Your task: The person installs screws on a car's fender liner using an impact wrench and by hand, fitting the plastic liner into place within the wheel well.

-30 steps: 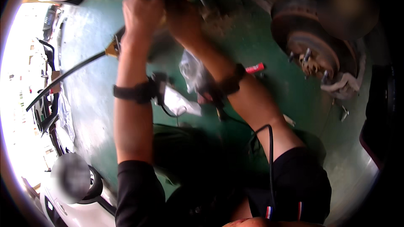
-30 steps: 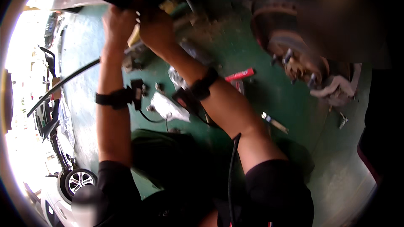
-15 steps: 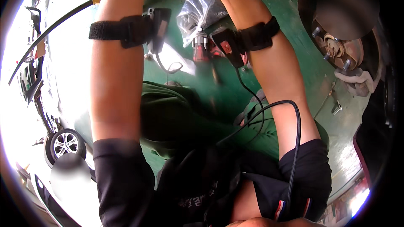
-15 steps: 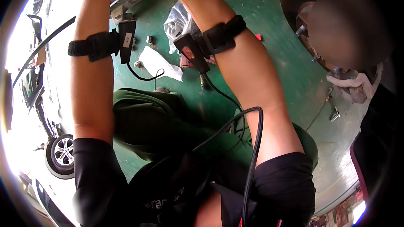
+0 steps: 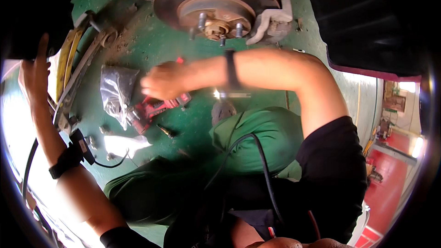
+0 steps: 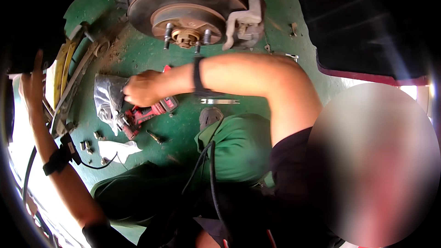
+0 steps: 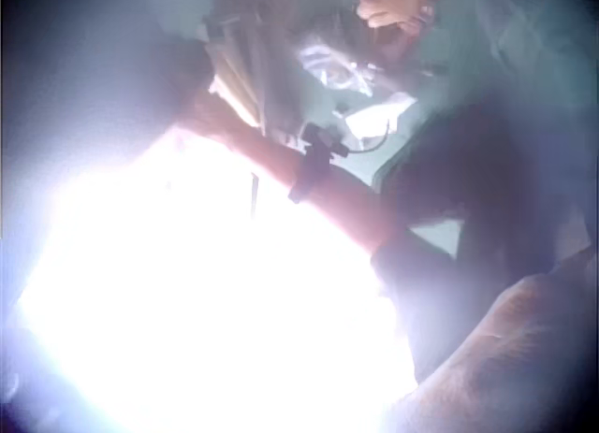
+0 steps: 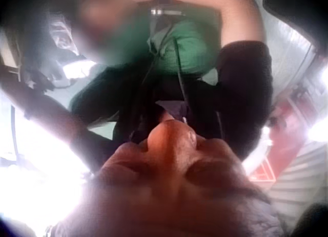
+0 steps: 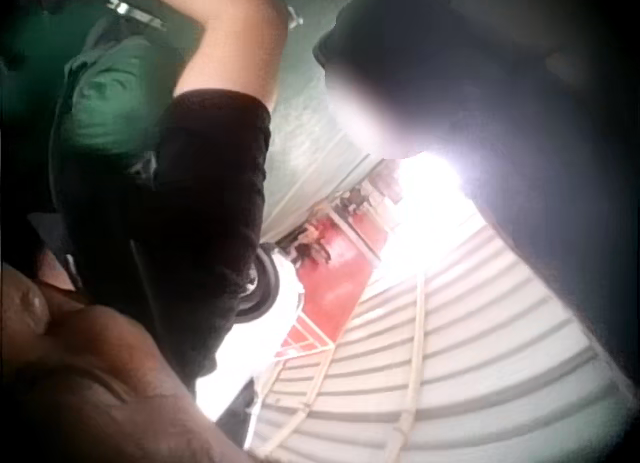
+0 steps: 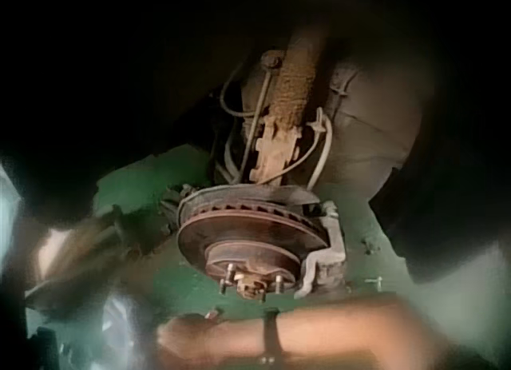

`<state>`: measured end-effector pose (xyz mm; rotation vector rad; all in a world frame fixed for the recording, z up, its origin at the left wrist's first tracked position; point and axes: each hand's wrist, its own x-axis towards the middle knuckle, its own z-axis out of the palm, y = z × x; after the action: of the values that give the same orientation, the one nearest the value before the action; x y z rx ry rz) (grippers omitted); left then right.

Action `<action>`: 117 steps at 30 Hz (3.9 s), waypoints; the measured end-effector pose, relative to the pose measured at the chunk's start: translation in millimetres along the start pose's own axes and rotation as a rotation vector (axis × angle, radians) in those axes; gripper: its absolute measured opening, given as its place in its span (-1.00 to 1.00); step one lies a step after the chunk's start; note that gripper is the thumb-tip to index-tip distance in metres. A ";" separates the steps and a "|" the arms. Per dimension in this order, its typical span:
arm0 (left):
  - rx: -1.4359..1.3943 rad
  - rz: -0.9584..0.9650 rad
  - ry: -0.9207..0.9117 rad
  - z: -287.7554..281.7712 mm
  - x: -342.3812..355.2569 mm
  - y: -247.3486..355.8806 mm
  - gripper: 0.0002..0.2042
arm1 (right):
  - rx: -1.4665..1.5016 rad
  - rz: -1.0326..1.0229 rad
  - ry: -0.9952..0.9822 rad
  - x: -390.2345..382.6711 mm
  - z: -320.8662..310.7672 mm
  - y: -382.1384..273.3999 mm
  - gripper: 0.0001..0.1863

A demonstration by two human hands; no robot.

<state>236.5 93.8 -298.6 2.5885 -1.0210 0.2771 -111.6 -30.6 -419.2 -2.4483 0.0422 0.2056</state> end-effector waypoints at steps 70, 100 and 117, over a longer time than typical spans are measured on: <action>-2.351 -0.380 -0.297 -97.9 -118.3 125.4 -0.65 | 0.230 -0.117 0.387 -31.7 -150.8 -144.3 -0.72; -2.645 0.030 -0.606 -59.5 -106.9 162.3 -0.70 | 0.938 -0.023 0.429 -40.9 -107.9 -99.5 -0.64; -2.611 0.109 -0.625 -67.0 -107.5 171.9 -0.64 | 1.299 0.013 0.419 -41.4 -103.4 -123.3 -0.46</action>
<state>36.7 69.1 -227.5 0.1087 -0.5298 -1.1048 -128.0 -1.4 -256.4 -1.1544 0.2781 -0.2733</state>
